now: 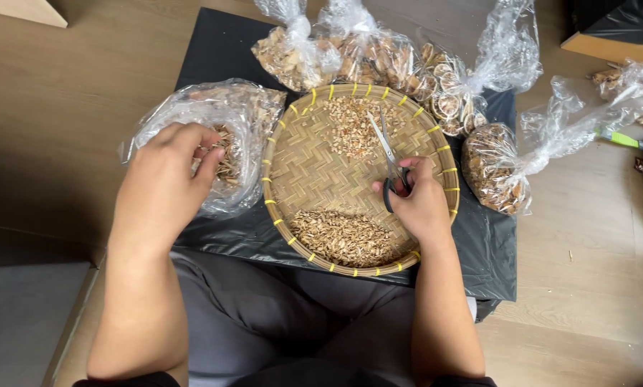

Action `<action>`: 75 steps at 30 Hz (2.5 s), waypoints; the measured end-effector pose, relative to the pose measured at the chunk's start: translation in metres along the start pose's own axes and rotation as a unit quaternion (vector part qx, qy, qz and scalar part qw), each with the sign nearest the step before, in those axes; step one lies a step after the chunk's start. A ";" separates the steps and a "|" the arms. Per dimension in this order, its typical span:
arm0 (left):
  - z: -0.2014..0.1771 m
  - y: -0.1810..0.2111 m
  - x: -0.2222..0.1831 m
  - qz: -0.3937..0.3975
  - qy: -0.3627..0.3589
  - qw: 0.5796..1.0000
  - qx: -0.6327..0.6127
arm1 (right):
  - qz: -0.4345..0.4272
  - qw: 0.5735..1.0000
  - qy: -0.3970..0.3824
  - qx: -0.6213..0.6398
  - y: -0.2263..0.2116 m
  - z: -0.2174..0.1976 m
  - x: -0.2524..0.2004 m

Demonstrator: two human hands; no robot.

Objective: Cutting dried herbal or food items into smaller pieces using scissors over a woven basket.

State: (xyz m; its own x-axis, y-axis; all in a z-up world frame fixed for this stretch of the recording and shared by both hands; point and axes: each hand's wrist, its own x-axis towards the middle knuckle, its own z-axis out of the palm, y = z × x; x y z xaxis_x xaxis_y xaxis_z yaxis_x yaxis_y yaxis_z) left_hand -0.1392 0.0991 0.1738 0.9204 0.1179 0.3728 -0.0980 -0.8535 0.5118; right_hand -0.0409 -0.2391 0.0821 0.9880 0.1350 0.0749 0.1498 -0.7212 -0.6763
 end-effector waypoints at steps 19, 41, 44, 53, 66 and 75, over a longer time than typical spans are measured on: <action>0.073 -0.087 -0.028 -0.043 -0.049 0.978 0.196 | 0.114 0.992 -0.037 -0.045 0.016 0.008 0.006; 0.051 -0.081 -0.022 -0.063 0.094 0.993 -0.024 | 0.110 0.993 -0.024 -0.027 0.013 0.010 0.004; 0.039 -0.070 -0.019 -0.064 0.115 0.988 -0.084 | 0.111 0.993 -0.025 -0.027 0.015 0.010 0.005; 0.048 -0.013 -0.004 -0.073 0.086 0.910 -0.400 | 0.083 0.997 -0.002 0.011 0.019 0.009 0.002; 0.202 0.035 0.071 -0.060 -0.122 0.863 -0.487 | -0.002 0.984 -0.053 0.172 0.012 -0.005 -0.003; 0.216 0.014 0.069 -0.055 -0.178 0.828 -0.529 | 0.049 0.988 -0.107 0.099 -0.008 -0.011 -0.008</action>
State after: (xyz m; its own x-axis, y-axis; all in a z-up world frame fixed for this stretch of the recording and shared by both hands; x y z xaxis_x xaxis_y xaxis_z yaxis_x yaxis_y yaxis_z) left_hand 0.0049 -0.0149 0.0394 0.9807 -0.1515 0.1237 -0.1099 0.0965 0.9892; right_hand -0.0499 -0.2419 0.0951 0.9638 0.2262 -0.1409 0.0217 -0.5934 -0.8046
